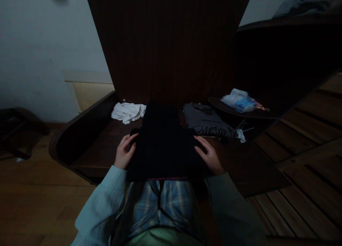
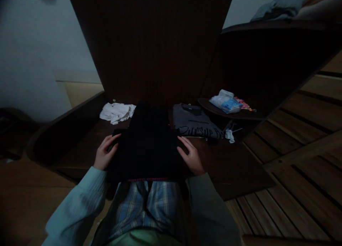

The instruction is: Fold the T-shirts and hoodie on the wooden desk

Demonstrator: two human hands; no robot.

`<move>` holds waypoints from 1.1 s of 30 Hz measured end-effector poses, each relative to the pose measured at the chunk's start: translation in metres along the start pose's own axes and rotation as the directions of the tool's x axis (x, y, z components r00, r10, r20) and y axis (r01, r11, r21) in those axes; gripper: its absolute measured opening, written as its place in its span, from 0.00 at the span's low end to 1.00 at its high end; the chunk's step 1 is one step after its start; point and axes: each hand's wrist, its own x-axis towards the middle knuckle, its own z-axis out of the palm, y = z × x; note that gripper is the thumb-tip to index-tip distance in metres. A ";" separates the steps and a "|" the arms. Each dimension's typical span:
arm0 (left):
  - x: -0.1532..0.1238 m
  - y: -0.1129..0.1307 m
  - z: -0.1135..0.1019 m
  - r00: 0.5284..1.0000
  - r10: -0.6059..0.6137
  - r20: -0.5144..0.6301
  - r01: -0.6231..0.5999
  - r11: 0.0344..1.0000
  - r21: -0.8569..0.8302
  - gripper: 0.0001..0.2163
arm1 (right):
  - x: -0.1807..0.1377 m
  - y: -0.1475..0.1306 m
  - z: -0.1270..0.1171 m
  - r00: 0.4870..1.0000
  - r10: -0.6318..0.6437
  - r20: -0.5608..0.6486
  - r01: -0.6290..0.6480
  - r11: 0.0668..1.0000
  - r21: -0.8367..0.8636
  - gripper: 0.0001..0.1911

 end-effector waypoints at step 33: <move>0.028 0.016 0.020 0.680 -0.603 0.417 0.693 0.344 -0.633 0.12 | 0.046 -0.008 0.038 0.819 0.531 0.216 -0.533 0.566 0.629 0.12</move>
